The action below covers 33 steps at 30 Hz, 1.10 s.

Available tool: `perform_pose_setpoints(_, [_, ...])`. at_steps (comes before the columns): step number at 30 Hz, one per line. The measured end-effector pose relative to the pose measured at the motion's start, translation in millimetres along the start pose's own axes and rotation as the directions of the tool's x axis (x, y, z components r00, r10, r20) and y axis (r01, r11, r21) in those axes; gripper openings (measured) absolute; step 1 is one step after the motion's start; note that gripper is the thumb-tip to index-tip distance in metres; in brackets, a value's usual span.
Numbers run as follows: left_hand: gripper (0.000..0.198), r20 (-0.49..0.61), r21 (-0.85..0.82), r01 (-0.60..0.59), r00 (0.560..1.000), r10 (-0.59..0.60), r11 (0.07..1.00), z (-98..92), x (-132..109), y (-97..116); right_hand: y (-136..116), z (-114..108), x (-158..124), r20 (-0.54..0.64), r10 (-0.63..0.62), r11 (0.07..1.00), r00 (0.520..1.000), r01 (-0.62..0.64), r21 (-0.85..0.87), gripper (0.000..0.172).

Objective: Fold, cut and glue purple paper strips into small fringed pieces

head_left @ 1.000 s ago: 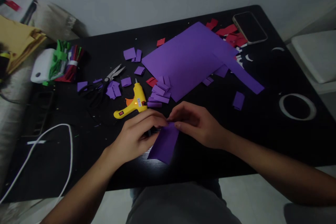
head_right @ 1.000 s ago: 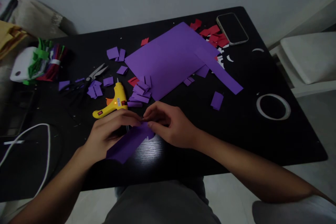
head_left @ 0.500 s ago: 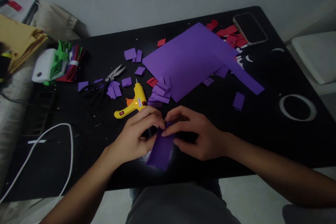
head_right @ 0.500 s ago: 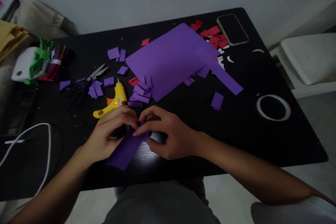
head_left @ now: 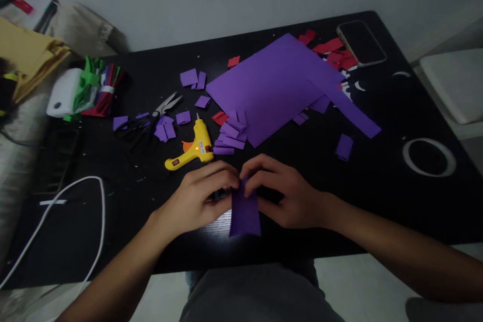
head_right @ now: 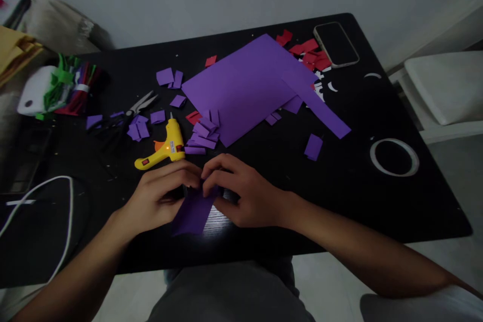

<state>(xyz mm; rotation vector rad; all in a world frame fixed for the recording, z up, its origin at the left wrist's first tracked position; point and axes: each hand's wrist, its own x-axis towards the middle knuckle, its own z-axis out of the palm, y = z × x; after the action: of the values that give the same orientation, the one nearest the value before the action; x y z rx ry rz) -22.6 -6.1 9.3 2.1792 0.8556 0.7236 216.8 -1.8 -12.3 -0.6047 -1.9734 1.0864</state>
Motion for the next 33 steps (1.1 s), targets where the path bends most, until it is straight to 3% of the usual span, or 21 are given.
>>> perform_pose_setpoints(8, [0.022, 0.078, -0.057, 0.047, 0.996, -0.043, 0.997, -5.4, -6.4, -5.1, -3.3, -1.8, 0.7, -0.008, -0.052, 0.998, 0.999, 0.052, -0.019, 0.021])
perform_pose_setpoints(13, [0.005, 0.052, -0.096, 0.042, 0.998, -0.037, 0.994, -3.7, 1.5, 2.9, -4.0, 0.7, -0.4, -0.007, -0.081, 0.995, 0.997, 0.080, -0.060, 0.019])
perform_pose_setpoints(19, [0.011, 0.079, -0.074, 0.050, 0.996, -0.044, 0.996, 2.9, 1.8, 5.6, -4.8, 2.3, -0.2, 0.022, 0.011, 0.999, 1.000, -0.012, 0.033, 0.016])
perform_pose_setpoints(26, [0.020, 0.039, -0.062, 0.059, 0.998, -0.057, 0.996, 8.2, -2.6, 2.9, -4.8, 0.6, -0.5, 0.051, 0.087, 0.988, 0.995, -0.092, 0.127, 0.009])
perform_pose_setpoints(33, [0.018, 0.042, -0.085, 0.070, 0.997, -0.066, 0.994, 9.4, -2.0, 3.2, -2.9, 0.9, -2.8, 0.045, 0.119, 0.977, 0.992, -0.125, 0.171, 0.016])
